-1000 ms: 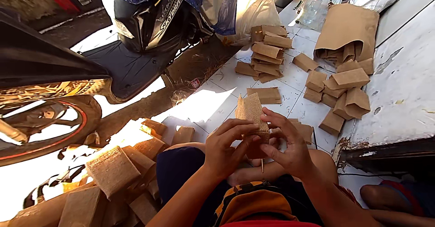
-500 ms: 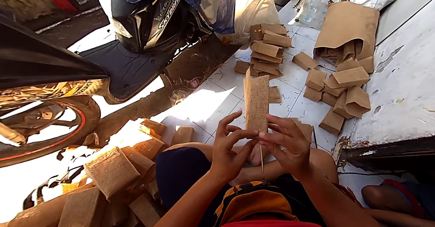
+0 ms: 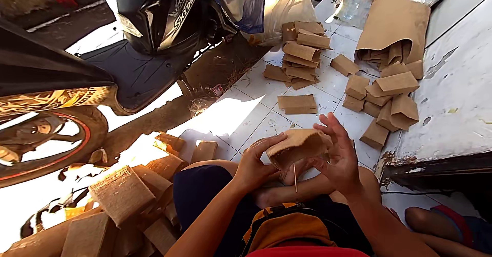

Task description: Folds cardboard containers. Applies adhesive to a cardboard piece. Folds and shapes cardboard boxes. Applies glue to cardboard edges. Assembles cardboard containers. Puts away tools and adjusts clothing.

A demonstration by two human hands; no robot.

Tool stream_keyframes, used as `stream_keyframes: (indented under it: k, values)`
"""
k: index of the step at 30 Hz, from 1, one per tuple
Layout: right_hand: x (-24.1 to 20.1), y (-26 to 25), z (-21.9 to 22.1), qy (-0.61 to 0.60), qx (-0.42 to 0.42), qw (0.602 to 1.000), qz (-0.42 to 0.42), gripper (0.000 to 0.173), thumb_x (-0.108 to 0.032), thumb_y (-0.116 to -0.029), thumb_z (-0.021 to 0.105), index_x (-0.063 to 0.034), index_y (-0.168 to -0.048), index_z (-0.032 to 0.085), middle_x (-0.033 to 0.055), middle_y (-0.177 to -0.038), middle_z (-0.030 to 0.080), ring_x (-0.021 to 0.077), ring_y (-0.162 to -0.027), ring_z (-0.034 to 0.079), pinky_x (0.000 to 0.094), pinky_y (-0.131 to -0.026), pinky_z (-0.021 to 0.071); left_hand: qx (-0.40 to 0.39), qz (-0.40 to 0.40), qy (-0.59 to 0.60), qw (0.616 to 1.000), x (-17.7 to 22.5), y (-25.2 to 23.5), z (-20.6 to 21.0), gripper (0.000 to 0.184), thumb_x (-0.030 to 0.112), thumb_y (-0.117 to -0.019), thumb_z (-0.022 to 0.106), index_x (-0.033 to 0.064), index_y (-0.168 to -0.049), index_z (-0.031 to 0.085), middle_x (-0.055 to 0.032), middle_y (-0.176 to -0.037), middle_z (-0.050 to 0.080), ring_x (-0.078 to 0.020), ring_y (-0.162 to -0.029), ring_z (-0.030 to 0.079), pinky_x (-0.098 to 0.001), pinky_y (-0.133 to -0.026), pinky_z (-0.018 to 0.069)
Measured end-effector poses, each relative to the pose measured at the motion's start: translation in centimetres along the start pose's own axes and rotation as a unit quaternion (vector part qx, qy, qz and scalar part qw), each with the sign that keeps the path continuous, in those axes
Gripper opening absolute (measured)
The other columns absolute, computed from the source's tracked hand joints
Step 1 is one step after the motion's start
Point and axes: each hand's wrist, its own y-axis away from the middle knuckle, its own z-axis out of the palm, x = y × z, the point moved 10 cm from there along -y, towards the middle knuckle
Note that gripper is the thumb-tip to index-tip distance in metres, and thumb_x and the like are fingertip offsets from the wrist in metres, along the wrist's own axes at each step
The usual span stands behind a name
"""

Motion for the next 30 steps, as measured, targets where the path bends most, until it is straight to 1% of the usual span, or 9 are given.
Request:
stream_keyframes:
  k: [3,6,8,10,12,17,21,26,30]
  values:
    - [-0.1,0.0,0.4,-0.045,-0.024,0.998,-0.033,0.054,-0.029,-0.0891,0.08,-0.0175,-0.14,0.064,0.0027,-0.137,0.065,0.0172,-0.127,0.062,0.0354,-0.106,0.0546,-0.014,0.055,-0.021,0.998,0.8,-0.1,0.6,0.053,0.009,-0.0801,0.081,0.0071,-0.132,0.067,-0.0057,-0.141,0.062,-0.0153,-0.134,0.056,-0.0372,-0.114,0.046]
    - [0.4,0.5,0.4,-0.048,-0.003,0.998,-0.041,0.042,-0.022,-0.0876,0.081,-0.0192,-0.129,0.072,-0.0002,-0.127,0.071,0.0141,-0.119,0.066,0.0326,-0.102,0.0566,-0.001,0.045,-0.058,0.997,0.0,-0.2,0.5,0.051,0.014,-0.0774,0.083,0.0178,-0.127,0.071,-0.003,-0.139,0.056,-0.0136,-0.128,0.054,-0.0339,-0.106,0.0499]
    - [1.3,0.9,0.4,-0.03,-0.033,0.999,-0.005,0.058,-0.032,-0.0863,0.082,-0.0196,-0.14,0.063,0.0021,-0.138,0.065,0.0171,-0.127,0.061,0.0367,-0.107,0.0538,0.011,0.033,-0.112,0.993,-0.9,-0.6,0.3,0.052,0.019,-0.078,0.081,0.0233,-0.129,0.071,-0.0016,-0.126,0.056,-0.0142,-0.116,0.054,-0.0354,-0.097,0.0496]
    - [2.7,1.3,-1.0,0.045,-0.071,0.995,0.047,0.083,-0.048,-0.0874,0.078,-0.0178,-0.156,0.043,0.0062,-0.154,0.049,0.0211,-0.137,0.053,0.0417,-0.11,0.0509,-0.005,0.015,-0.139,0.99,-2.7,-1.1,-0.1,0.06,0.019,-0.078,0.083,0.0236,-0.136,0.067,-0.0012,-0.121,0.06,-0.0156,-0.113,0.056,-0.0385,-0.097,0.0496]
    - [4.8,1.8,-5.2,0.152,-0.047,0.981,0.11,0.081,-0.047,-0.0902,0.074,-0.0127,-0.156,0.041,0.0098,-0.155,0.048,0.0219,-0.132,0.058,0.0412,-0.103,0.0556,-0.033,0.005,-0.153,0.988,-5.1,-1.5,-0.5,0.066,0.016,-0.0767,0.085,0.0209,-0.139,0.064,-0.0041,-0.123,0.06,-0.0182,-0.115,0.057,-0.041,-0.099,0.0504]
    - [15.4,6.5,-21.0,0.297,0.044,0.85,0.432,0.041,-0.022,-0.1022,0.065,-0.0048,-0.139,0.059,0.0204,-0.133,0.063,0.0335,-0.103,0.068,0.054,-0.088,0.055,-0.098,-0.028,-0.182,0.978,-12.8,-2.6,-0.7,0.069,0.008,-0.071,0.091,0.0122,-0.135,0.066,-0.0118,-0.128,0.062,-0.0244,-0.116,0.061,-0.0479,-0.099,0.0524]
    - [26.4,13.4,-24.9,0.312,-0.036,0.72,0.618,0.034,-0.019,-0.1063,0.057,0.0032,-0.132,0.06,0.027,-0.123,0.064,0.0346,-0.092,0.07,0.0498,-0.084,0.0578,-0.145,-0.156,-0.205,0.955,-19.8,-2.0,0.1,0.066,0.014,-0.0724,0.093,0.0031,-0.131,0.064,-0.0181,-0.132,0.062,-0.03,-0.122,0.061,-0.0526,-0.102,0.0508]
    - [34.7,17.2,-23.3,0.411,-0.269,0.594,0.637,0.06,-0.042,-0.1044,0.057,0.0125,-0.129,0.06,0.034,-0.137,0.057,0.0458,-0.134,0.052,0.0627,-0.113,0.036,-0.215,-0.224,-0.199,0.93,-24.1,-1.0,1.8,0.068,0.02,-0.0763,0.09,0.002,-0.135,0.061,-0.0189,-0.136,0.061,-0.0317,-0.13,0.055,-0.0527,-0.112,0.0417]
    - [36.1,17.4,-22.1,0.436,-0.323,0.572,0.615,0.044,-0.021,-0.1004,0.064,0.0117,-0.128,0.059,0.0324,-0.134,0.059,0.0463,-0.131,0.054,0.0621,-0.109,0.0399,-0.264,-0.205,-0.196,0.922,-24.8,-0.9,2.7,0.062,0.017,-0.0806,0.086,0.0049,-0.136,0.061,-0.0133,-0.14,0.06,-0.0267,-0.134,0.054,-0.0471,-0.115,0.0396]
